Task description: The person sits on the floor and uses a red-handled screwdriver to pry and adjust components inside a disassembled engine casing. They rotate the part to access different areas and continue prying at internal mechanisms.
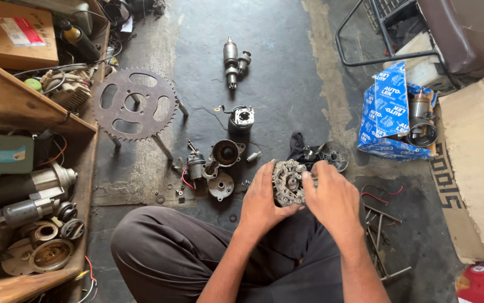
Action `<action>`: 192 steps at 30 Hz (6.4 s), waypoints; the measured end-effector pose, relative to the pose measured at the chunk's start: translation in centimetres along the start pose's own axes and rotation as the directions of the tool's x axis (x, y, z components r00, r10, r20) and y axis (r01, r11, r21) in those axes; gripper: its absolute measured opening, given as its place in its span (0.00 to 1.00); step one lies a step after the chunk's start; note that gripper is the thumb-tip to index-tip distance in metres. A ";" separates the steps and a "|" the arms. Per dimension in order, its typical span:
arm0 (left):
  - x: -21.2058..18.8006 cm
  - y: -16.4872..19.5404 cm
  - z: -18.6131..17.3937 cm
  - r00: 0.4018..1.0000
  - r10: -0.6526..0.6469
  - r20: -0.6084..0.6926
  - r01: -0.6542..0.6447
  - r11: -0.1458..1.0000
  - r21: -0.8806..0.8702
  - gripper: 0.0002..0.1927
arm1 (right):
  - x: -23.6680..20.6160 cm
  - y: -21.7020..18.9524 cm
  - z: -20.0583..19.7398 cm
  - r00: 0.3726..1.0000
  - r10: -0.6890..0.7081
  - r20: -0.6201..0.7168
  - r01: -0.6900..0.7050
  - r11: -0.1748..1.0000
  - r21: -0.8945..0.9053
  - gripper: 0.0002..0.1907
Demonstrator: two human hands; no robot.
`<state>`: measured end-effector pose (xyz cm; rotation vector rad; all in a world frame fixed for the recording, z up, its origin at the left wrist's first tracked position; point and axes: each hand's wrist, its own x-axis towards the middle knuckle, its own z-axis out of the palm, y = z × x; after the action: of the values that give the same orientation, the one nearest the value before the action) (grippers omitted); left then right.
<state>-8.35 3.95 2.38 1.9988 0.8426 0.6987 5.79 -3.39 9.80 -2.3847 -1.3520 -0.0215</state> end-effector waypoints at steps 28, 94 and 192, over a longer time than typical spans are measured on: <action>0.0 -0.2 0.0 1.000 0.010 -0.006 -0.010 1.000 0.006 0.62 | -0.1 -0.4 -0.5 0.992 0.095 0.079 -0.091 0.995 -0.044 0.17; 0.1 0.3 -0.3 1.000 -0.011 0.008 0.011 1.000 0.013 0.58 | -3.0 -1.0 -0.7 0.994 0.097 0.060 -0.098 0.995 0.027 0.13; 0.1 0.1 -1.1 0.992 0.126 0.009 -0.125 0.992 -0.009 0.54 | -4.7 0.8 -0.1 0.986 -0.101 -0.129 0.143 0.915 0.376 0.22</action>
<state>-9.01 4.51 3.01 2.0593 0.7114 0.7618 3.93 -7.69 8.68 -1.9433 -1.3148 0.0739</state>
